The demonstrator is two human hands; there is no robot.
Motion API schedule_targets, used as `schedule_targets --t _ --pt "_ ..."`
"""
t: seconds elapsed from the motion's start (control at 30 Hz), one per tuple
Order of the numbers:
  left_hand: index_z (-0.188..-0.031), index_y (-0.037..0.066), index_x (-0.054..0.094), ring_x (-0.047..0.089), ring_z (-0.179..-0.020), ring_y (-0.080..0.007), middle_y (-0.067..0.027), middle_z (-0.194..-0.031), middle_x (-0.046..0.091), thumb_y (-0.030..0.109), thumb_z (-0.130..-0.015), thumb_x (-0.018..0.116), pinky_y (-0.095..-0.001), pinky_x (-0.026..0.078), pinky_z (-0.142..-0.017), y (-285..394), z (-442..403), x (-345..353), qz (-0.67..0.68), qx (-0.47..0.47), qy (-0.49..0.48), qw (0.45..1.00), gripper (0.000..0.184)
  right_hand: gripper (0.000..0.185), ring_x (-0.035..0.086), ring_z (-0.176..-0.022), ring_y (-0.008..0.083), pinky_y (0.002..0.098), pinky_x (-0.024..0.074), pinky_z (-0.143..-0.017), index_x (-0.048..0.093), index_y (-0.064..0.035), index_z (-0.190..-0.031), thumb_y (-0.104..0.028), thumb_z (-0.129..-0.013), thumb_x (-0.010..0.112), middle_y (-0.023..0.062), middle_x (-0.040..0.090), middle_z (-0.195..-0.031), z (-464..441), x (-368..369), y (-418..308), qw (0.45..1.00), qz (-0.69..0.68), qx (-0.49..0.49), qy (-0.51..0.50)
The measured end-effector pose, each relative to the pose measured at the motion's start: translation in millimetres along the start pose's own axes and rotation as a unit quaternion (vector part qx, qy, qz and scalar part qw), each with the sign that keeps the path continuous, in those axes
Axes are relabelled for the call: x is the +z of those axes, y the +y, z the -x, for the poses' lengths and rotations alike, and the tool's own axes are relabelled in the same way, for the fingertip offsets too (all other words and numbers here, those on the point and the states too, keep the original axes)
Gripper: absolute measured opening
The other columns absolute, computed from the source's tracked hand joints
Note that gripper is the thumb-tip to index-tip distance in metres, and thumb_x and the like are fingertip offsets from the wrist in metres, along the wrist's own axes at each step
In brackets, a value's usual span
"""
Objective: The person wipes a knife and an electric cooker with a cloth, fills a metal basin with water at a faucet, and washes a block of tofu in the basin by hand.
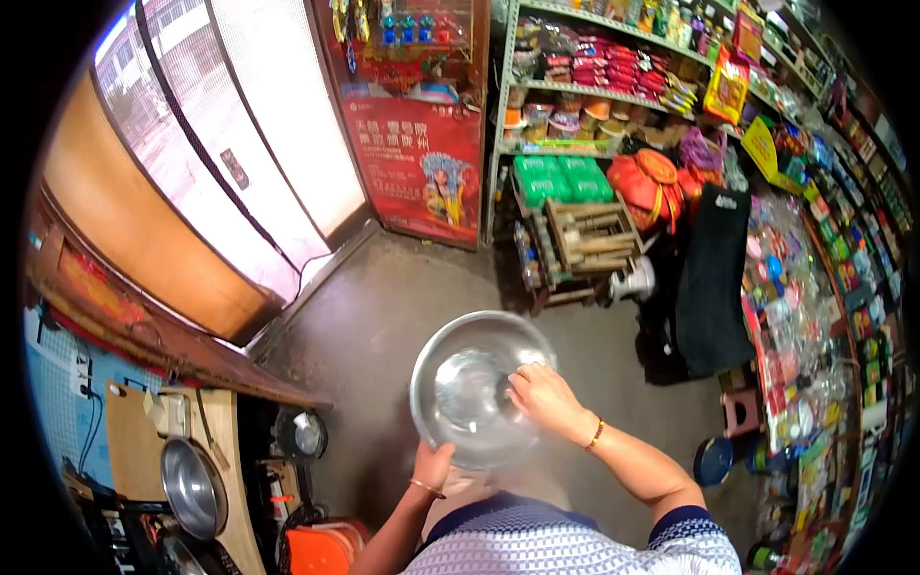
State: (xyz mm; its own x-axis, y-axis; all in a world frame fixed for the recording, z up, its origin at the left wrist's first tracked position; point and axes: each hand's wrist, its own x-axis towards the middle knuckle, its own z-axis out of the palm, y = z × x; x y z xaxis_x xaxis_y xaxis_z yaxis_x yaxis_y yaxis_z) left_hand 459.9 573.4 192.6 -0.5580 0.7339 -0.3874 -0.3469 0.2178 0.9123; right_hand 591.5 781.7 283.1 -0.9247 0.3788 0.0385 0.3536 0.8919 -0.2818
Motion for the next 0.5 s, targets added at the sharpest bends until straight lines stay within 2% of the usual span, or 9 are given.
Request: schedule_targets --t 0.07,0.1,0.17,0.23,0.27,0.37,0.4,0.43,0.5 --pt "-0.117 -0.004 0.041 0.051 -0.098 -0.0223 -0.0124 -0.106 0.053 0.0 -0.068 0.047 -0.0303 0.041 -0.085 20.4 -49.6 -2.4 -0.031 0.072 0.053 0.996 0.05 0.013 0.052 -0.073 0.0276 0.0375 0.0456 -0.064 0.054 -0.0046 -0.08 -0.017 -0.077 0.057 0.0117 0.052 -0.081 -53.4 -39.2 32.0 0.992 -0.023 0.017 0.127" --pt "-0.116 -0.004 0.042 0.051 -0.099 -0.022 -0.0129 -0.105 0.053 -0.001 -0.067 0.046 -0.0302 0.042 -0.084 10.0 -78.6 -8.5 0.042 0.091 0.092 0.991 0.049 0.012 0.054 -0.072 0.0282 0.0377 0.046 -0.06 0.055 -0.0064 -0.082 -0.018 -0.078 0.056 0.0118 0.052 -0.078 -85.7 -54.4 54.1 0.985 -0.04 0.034 0.166" --pt "-0.115 -0.005 0.042 0.054 -0.094 -0.0227 -0.0129 -0.102 0.054 -0.001 -0.066 0.045 -0.0313 0.047 -0.076 73.5 -107.9 3.7 0.183 0.039 0.072 0.98 0.049 0.014 0.055 -0.068 0.0296 0.0368 0.0462 -0.058 0.057 -0.0062 -0.089 -0.016 -0.08 0.055 0.0116 0.053 -0.075 -153.7 -84.1 101.0 0.963 -0.078 0.047 0.255" --pt "-0.115 -0.005 0.042 0.055 -0.091 -0.0231 -0.0131 -0.1 0.054 -0.001 -0.066 0.045 -0.0317 0.049 -0.071 75.1 -161.6 -11.9 0.135 -0.019 0.066 0.988 0.05 0.019 0.056 -0.064 0.0246 0.0339 0.0453 -0.057 0.057 -0.0059 -0.098 -0.015 -0.082 0.052 0.0113 0.052 -0.072 -230.4 -102.2 149.1 0.931 -0.181 0.041 0.314" --pt "-0.115 -0.004 0.042 0.057 -0.087 -0.0235 -0.0132 -0.099 0.053 0.0 -0.066 0.045 -0.0321 0.052 -0.066 75.8 -184.5 -17.5 0.084 -0.084 0.058 0.991 0.05 0.021 0.053 -0.061 0.0197 0.0311 0.0434 -0.055 0.056 -0.0063 -0.102 -0.015 -0.083 0.051 0.0088 0.051 -0.069 -266.0 -120.0 168.0 0.923 -0.235 0.078 0.295" --pt "-0.115 -0.004 0.042 0.058 -0.083 -0.0245 -0.014 -0.098 0.053 0.002 -0.065 0.045 -0.033 0.054 -0.059 94.8 -264.7 -5.8 0.219 -0.02 0.055 0.974 0.05 0.03 0.041 -0.055 0.0078 0.0231 0.0357 -0.049 0.05 -0.0089 -0.114 -0.017 -0.086 0.049 -0.0001 0.047 -0.064 -380.7 -150.5 226.8 0.832 -0.475 0.14 0.249" --pt "-0.115 -0.005 0.042 0.058 -0.084 -0.0255 -0.0147 -0.098 0.054 0.002 -0.065 0.046 -0.0345 0.054 -0.062 90.6 -296.1 -9.3 0.203 -0.022 0.031 0.978 0.051 0.035 0.033 -0.046 0.0044 0.0196 0.0243 -0.038 0.044 -0.0135 -0.123 -0.019 -0.089 0.047 -0.0043 0.039 -0.057 -417.2 -162.4 240.8 0.798 -0.531 0.157 0.238" --pt "-0.113 -0.005 0.043 0.058 -0.084 -0.0262 -0.015 -0.096 0.054 0.001 -0.065 0.046 -0.0357 0.055 -0.062 116.8 -315.0 -2.4 0.199 -0.096 0.038 0.974 0.049 0.039 0.033 -0.046 0.0051 0.02 0.0252 -0.038 0.041 -0.0131 -0.125 -0.021 -0.087 0.049 -0.0036 0.04 -0.059 -453.8 -168.6 264.5 0.79 -0.54 0.173 0.235" --pt "-0.106 -0.006 0.049 0.059 -0.08 -0.0267 -0.0154 -0.091 0.056 0.001 -0.069 0.048 -0.0353 0.055 -0.061 88.7 -388.7 0.6 0.166 -0.029 -0.043 0.985 0.038 0.046 0.032 -0.046 0.006 0.021 0.0259 -0.039 0.039 -0.0141 -0.127 -0.016 -0.081 0.046 -0.0035 0.039 -0.059 -531.3 -175.8 329.6 0.813 -0.487 0.19 0.256"
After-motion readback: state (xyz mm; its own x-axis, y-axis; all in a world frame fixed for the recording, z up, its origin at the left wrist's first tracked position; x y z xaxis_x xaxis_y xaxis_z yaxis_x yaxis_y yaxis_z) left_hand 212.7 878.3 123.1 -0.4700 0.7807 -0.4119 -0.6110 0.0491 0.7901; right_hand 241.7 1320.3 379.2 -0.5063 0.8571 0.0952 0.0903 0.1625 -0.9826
